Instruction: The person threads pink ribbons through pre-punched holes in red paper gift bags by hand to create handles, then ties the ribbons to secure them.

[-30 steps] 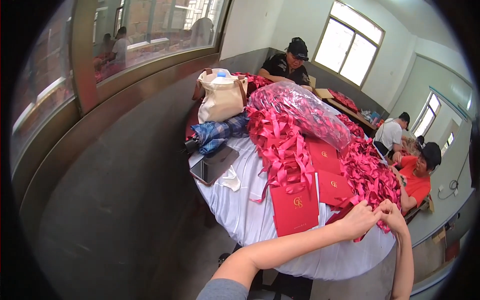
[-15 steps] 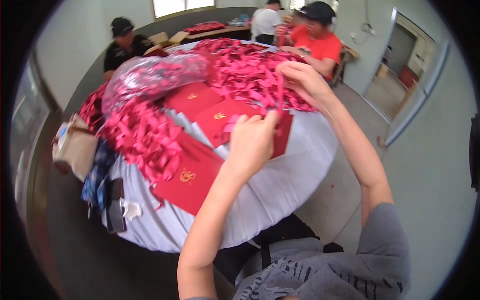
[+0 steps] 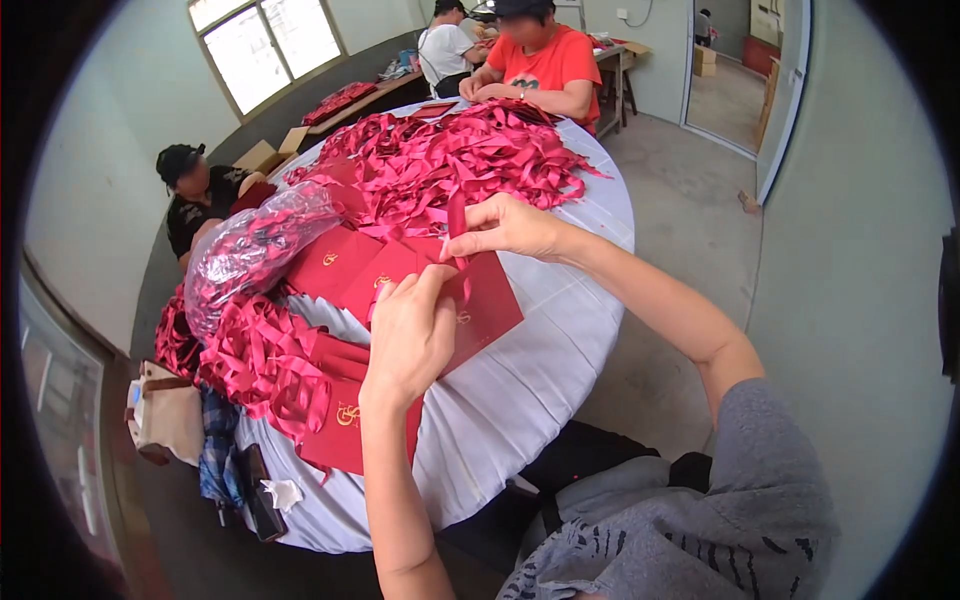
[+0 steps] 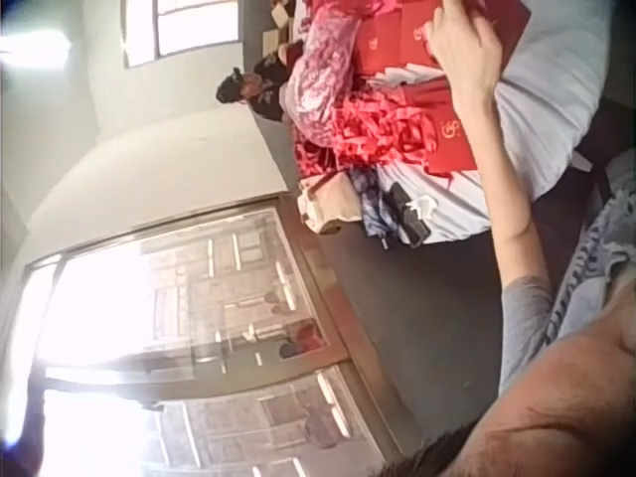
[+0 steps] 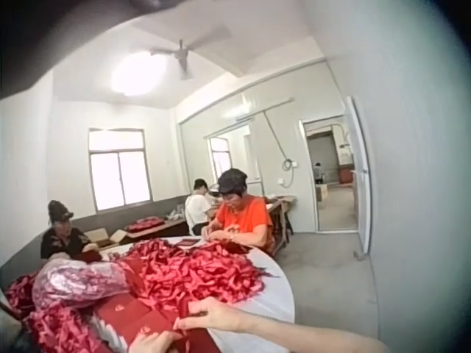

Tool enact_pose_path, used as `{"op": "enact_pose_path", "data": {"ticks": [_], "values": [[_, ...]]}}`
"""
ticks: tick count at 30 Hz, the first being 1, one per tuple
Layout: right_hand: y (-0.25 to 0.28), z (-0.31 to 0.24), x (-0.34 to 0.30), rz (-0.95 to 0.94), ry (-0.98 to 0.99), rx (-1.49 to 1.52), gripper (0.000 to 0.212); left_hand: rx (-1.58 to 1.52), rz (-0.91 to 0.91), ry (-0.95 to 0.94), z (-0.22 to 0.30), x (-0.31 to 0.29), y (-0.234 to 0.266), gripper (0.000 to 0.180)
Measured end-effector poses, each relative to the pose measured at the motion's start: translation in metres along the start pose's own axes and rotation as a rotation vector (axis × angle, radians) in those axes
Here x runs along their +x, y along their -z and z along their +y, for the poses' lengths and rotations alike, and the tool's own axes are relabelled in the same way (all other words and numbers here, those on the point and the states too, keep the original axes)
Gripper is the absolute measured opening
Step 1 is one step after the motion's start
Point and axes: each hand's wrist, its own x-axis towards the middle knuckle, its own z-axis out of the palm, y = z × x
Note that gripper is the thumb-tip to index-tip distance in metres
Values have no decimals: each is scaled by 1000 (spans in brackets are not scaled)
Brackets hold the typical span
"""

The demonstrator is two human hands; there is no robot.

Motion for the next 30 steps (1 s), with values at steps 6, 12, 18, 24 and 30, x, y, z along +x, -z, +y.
{"op": "enact_pose_path", "data": {"ticks": [6, 12, 18, 24, 30], "values": [[-11, 22, 10, 256, 249, -68, 45, 117, -30, -54, 9, 3, -3, 32], [-20, 18, 9, 482, 230, -120, 36, 166, 52, 25, 0, 4, -19, 13], [-19, 19, 14, 522, 188, -109, 34, 207, 106, 21, -1, 7, -23, 7], [-22, 25, 22, 559, 266, -285, 35, 228, 133, -1, 2, 8, -27, 4], [-16, 31, 31, 473, 122, -394, 30, 226, 205, -86, 0, 8, -31, 8]]}}
